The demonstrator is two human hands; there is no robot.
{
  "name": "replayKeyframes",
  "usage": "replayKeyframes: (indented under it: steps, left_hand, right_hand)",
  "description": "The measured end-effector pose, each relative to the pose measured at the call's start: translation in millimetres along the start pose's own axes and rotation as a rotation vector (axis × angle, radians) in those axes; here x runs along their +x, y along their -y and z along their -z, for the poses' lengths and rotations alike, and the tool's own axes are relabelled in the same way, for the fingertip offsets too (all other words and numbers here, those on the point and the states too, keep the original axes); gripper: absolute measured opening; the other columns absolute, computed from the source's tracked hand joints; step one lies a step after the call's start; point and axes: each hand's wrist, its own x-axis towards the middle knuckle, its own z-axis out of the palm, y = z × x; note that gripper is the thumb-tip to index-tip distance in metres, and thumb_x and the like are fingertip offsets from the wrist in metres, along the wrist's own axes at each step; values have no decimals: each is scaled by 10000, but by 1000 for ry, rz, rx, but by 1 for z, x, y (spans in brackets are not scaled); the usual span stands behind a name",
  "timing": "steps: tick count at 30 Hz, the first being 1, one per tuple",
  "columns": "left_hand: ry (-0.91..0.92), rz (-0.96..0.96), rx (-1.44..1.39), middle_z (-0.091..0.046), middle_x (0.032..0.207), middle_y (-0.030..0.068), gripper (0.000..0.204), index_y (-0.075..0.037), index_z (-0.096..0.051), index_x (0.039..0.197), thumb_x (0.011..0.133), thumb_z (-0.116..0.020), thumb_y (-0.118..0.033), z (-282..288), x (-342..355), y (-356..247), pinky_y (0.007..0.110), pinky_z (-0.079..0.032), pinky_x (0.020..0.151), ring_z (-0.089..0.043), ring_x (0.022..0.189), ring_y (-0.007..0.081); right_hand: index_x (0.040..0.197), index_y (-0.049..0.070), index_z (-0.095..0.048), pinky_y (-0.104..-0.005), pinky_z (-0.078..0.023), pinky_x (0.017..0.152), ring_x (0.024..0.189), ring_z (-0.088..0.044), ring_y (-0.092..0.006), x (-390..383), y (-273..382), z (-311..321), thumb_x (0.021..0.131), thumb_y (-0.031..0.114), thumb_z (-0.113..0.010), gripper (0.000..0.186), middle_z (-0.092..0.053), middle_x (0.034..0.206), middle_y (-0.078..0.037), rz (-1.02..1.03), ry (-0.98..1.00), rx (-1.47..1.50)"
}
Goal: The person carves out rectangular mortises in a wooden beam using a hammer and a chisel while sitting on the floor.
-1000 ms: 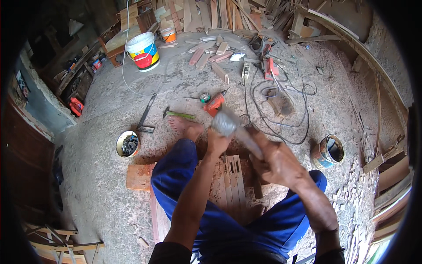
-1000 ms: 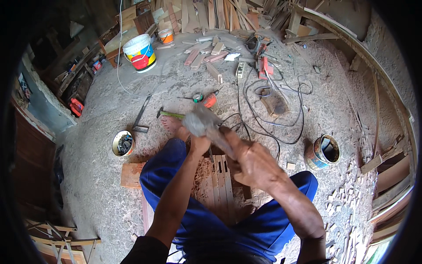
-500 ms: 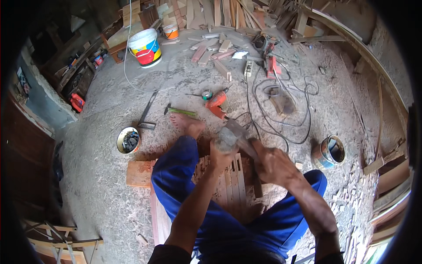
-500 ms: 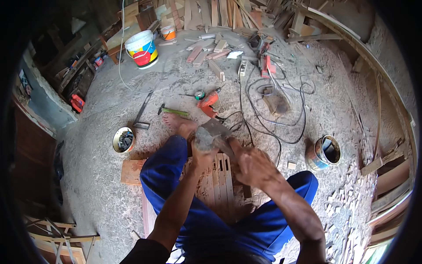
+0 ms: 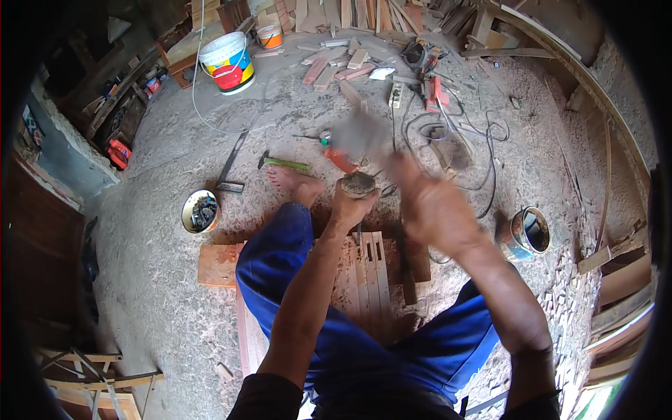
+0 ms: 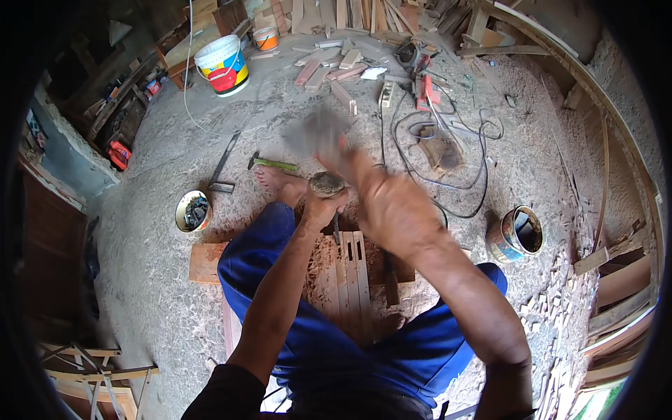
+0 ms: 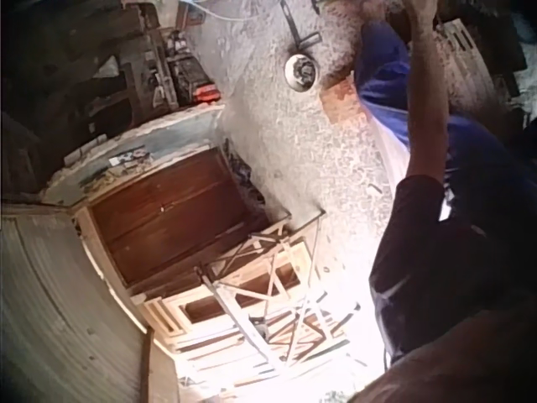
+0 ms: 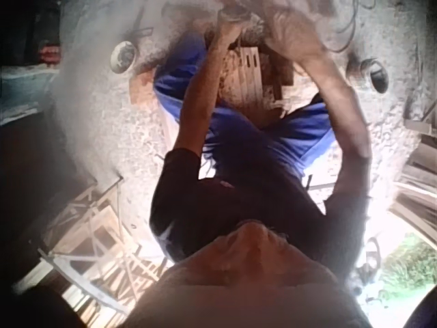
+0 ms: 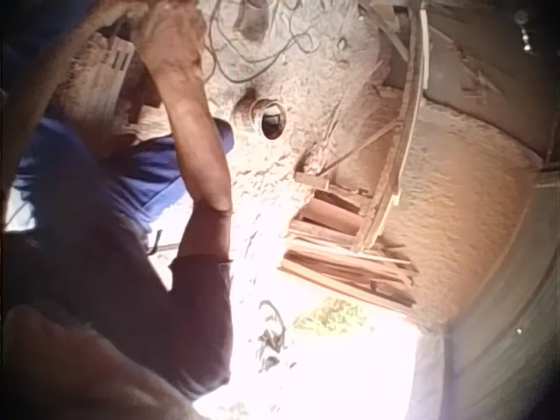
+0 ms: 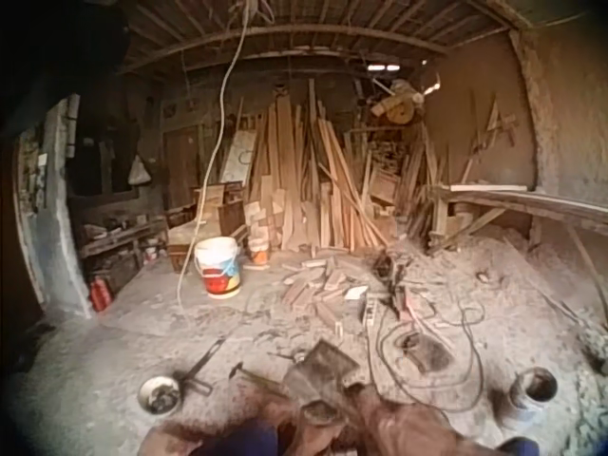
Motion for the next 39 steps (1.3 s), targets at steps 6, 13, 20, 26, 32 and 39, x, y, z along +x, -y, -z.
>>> replayKeyframes:
  steps: [6,13,20,26,32,39]
  left_hand:
    - [-143,-261,-116,-681,838,57,72,-23,-664,914,844,-677,-33,-25,-46,-45,321,-522,658,-641,741,145]
    - [-18,133,-362,-587,602,-19,124,-40,-644,759,848,-725,-71,-6,14,6,280,-412,444,-540,489,82]
    - [-118,-236,-30,-647,686,-5,93,-29,-652,782,833,-729,-33,-17,-34,6,265,-457,514,-585,566,91]
    - [-265,-193,-28,-702,770,40,66,-19,-659,812,826,-723,-18,-28,-42,-33,279,-514,637,-640,673,120]
    - [-270,-78,-271,-706,799,56,117,-6,-665,866,811,-757,-55,-32,-21,-19,293,-507,627,-647,698,109]
    - [-351,-200,34,-691,860,96,133,-8,-653,922,828,-732,-59,-43,-19,0,310,-521,655,-662,768,161]
  right_hand:
    - [1378,-9,-376,-510,-577,655,696,-687,-438,-39,-25,-35,719,-33,-599,696,-664,772,-289,35,96,307]
    - [1371,63,-474,-328,-579,613,722,-649,-184,13,5,56,818,-76,-597,583,-671,922,-123,185,-697,647]
    - [1251,-35,-418,-486,-571,612,690,-680,-440,-15,-26,-54,739,-41,-593,541,-641,733,-294,73,77,20]
    - [1342,50,-418,-504,-553,609,630,-656,-441,-32,-23,-8,777,29,-595,593,-672,799,-257,55,-1,401]
    - [1343,46,-422,-487,-545,573,601,-661,-419,-7,-39,-49,808,72,-592,562,-660,710,-217,47,175,-35]
    - [1391,22,-403,-428,-586,712,764,-702,-332,-81,-66,-125,837,66,-639,604,-694,926,-217,-294,28,822]
